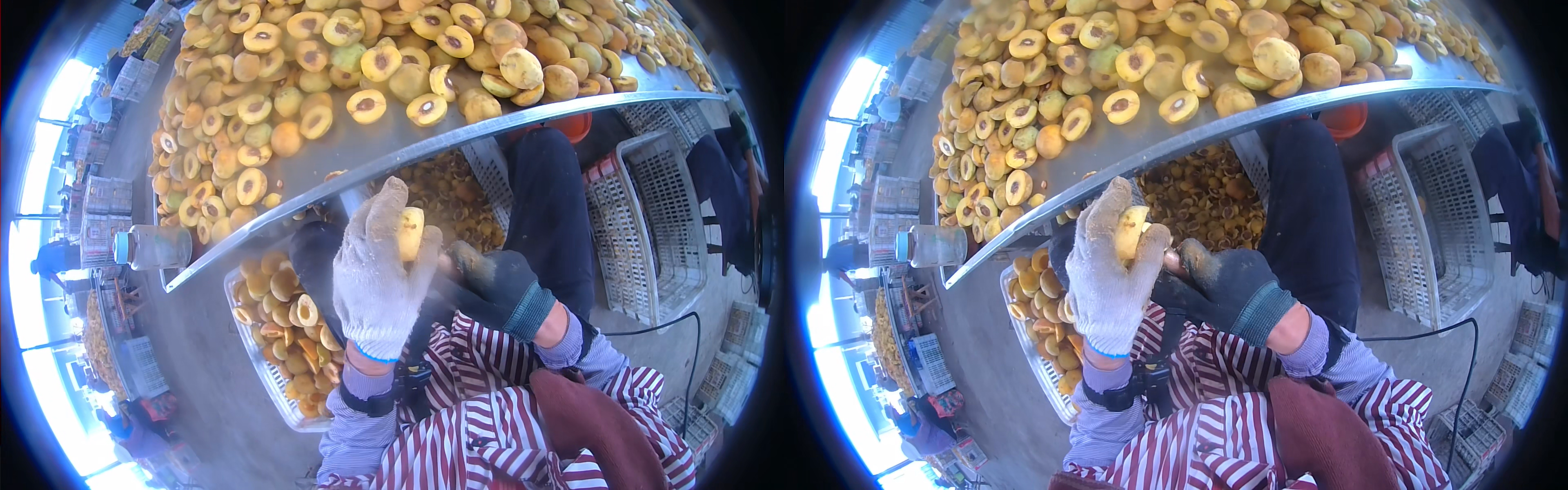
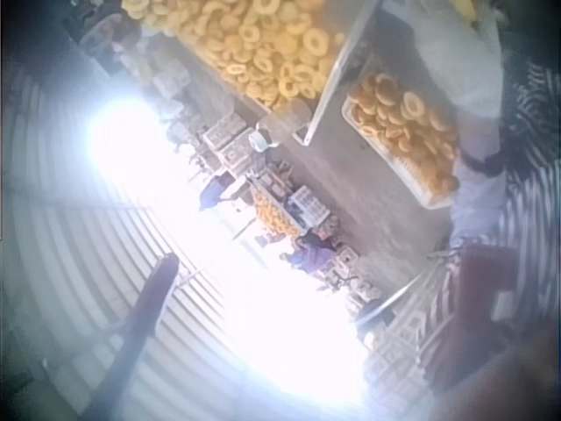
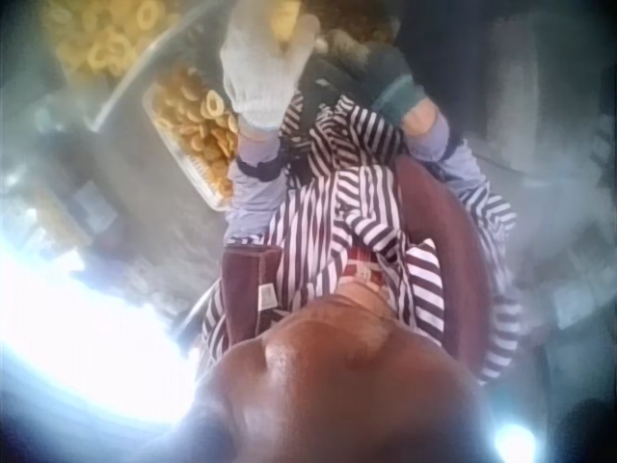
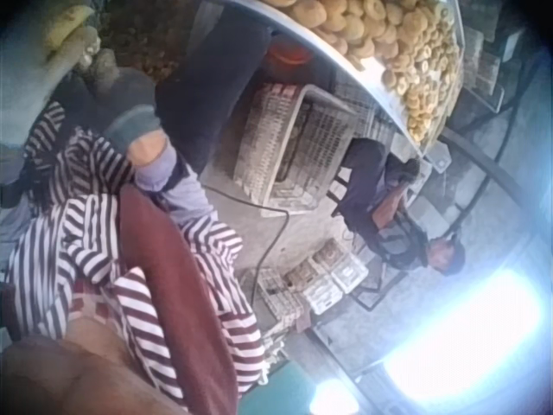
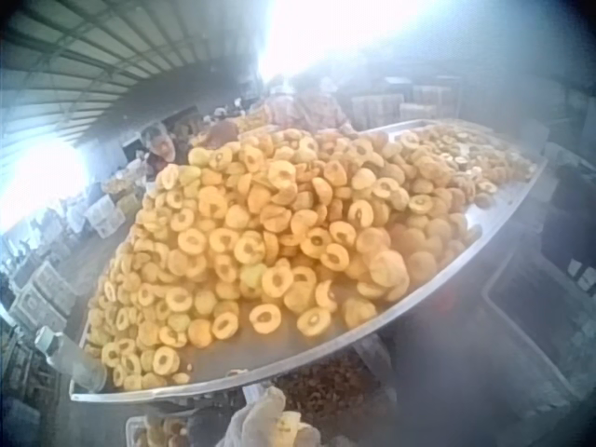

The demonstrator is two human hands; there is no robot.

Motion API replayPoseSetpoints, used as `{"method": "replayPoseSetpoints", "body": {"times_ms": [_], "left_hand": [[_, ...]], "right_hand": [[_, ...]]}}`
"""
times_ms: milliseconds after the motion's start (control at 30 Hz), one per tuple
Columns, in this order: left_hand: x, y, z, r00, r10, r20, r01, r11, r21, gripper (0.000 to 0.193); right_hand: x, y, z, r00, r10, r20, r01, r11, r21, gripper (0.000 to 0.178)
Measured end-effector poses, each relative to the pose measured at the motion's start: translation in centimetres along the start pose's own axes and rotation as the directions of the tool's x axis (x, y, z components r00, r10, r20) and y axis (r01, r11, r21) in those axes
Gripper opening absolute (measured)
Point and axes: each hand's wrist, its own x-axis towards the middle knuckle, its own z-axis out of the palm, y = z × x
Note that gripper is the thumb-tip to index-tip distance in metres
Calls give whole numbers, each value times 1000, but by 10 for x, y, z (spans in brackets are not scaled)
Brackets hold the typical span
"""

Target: The person sits at a metal sorting table in a peach processing facility and uses a small pitting tool to scoop the pit out of halved peaches. They take peach halves from the table, remove the pits, drop the pits into a bin below, and place the pitted halves into a plastic basket beside them.

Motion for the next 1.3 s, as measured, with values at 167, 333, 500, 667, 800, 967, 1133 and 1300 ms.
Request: {"method": "replayPoseSetpoints", "body": {"times_ms": [167, 333, 500, 667, 800, 967, 1133, 1300], "left_hand": [[-5, 0, 7, 832, -466, 300, 417, 170, -893, 62], [-9, 3, 12, 835, -441, 330, 387, 45, -921, 65], [-8, 19, 14, 843, -473, 255, 325, 71, -943, 61], [-13, 24, 27, 861, -495, 117, 213, 141, -967, 57], [-18, 27, 24, 907, -420, 31, 100, 144, -984, 47], [-11, 21, 10, 950, -284, 129, 203, 248, -947, 45], [-12, 16, 30, 956, -109, -272, -143, 636, -759, 44], [1, 23, 0, 935, -157, 319, 353, 325, -877, 57]], "right_hand": [[2, -7, -3, 999, 43, 11, -44, 982, 186, 29], [3, -11, 0, 997, 83, -9, -72, 902, 426, 25], [2, -12, -2, 996, 83, -13, -73, 937, 343, 24], [0, -15, 1, 998, 66, -21, -54, 928, 368, 23], [-1, -11, 22, 998, 64, 3, -52, 770, 636, 20], [-4, -19, 3, 985, 32, 172, -169, 431, 886, 18], [-1, -12, -21, 765, 8, 644, -641, 94, 761, 18], [-14, 18, 3, 878, -307, 367, -314, 208, 926, 30]]}}
